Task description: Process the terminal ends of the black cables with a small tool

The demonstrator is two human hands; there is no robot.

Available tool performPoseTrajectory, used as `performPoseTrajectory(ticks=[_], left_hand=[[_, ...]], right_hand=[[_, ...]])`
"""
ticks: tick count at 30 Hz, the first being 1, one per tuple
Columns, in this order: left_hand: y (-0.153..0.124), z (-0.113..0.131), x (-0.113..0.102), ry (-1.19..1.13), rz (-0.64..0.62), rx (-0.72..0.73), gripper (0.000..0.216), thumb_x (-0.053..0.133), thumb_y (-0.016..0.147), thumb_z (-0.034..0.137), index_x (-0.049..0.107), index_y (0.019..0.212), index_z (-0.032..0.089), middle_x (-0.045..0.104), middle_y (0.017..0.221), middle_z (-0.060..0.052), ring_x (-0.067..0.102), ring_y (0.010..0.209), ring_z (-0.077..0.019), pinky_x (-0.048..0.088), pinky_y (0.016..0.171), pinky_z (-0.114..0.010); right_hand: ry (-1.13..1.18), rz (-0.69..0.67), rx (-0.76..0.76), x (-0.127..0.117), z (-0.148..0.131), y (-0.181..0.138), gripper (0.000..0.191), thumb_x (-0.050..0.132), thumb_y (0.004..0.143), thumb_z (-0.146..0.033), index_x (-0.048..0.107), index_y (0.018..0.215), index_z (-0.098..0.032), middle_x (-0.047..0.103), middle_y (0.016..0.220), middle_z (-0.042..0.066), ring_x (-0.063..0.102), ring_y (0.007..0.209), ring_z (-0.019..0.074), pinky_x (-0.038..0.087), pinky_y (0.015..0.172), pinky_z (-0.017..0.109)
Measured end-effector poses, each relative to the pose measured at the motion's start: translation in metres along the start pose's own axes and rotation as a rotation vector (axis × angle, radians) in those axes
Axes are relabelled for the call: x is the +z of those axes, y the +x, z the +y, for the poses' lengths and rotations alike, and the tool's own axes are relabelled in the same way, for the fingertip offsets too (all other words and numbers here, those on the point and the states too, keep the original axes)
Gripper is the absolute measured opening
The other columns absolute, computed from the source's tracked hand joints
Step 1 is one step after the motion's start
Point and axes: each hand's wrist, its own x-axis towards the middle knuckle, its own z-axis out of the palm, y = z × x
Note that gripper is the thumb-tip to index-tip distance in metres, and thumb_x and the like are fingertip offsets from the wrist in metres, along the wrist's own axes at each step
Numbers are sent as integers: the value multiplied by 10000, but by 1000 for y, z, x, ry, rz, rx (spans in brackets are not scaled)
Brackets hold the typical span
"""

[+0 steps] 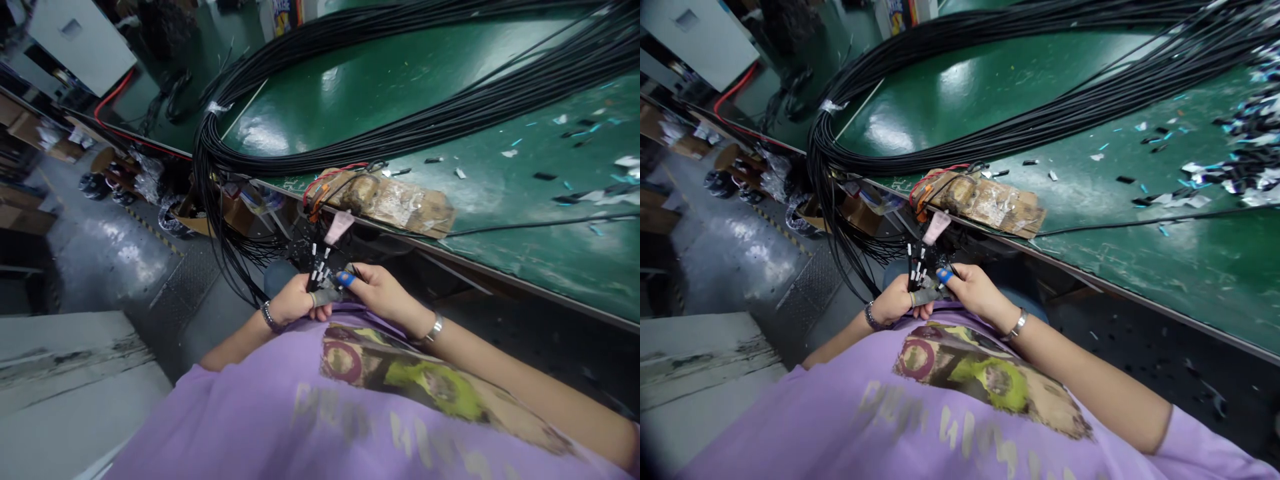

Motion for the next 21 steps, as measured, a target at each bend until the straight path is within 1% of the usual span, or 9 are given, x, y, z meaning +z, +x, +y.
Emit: performPoseTrajectory(ticks=[3,6,9,12,15,21], left_hand=[[-1,6,2,-34,39,26,503,715,593,588,531,544,123,551,475,-9,479,367,-64,303,355,-174],[-3,9,1,-42,76,57,481,720,602,560,507,549,132,535,468,15,431,332,-44,286,352,-176],[-2,8,-1,-22,89,78,471,708,621,549,500,536,135,530,468,21,417,322,-39,288,351,-179],[0,7,-2,-15,81,82,472,698,630,553,503,527,135,534,470,19,412,322,-37,290,350,-178],[0,8,0,-28,83,69,468,706,615,554,507,538,137,529,458,23,409,316,-39,280,342,-177],[1,12,3,-52,148,63,445,735,587,523,497,569,147,523,435,38,420,315,-45,282,348,-174]], right_hand=[[79,9,94,0,7,0,576,517,687,-749,438,512,-206,400,419,-51,296,412,77,257,421,245],[132,53,67,-4,9,-2,577,484,711,-755,473,550,-201,454,465,-38,316,422,78,271,422,244],[130,58,4,-8,3,-3,504,592,681,-695,552,647,-194,532,567,-19,392,485,93,355,474,246],[126,15,-27,-10,-3,-3,438,711,624,-598,602,762,-197,621,703,12,522,617,138,461,612,285],[117,-4,-27,-9,-3,-2,425,748,597,-550,613,790,-197,647,758,27,568,707,172,487,704,322],[55,47,-66,-7,2,2,388,718,616,-556,602,706,-196,604,678,8,505,633,147,459,629,296]])
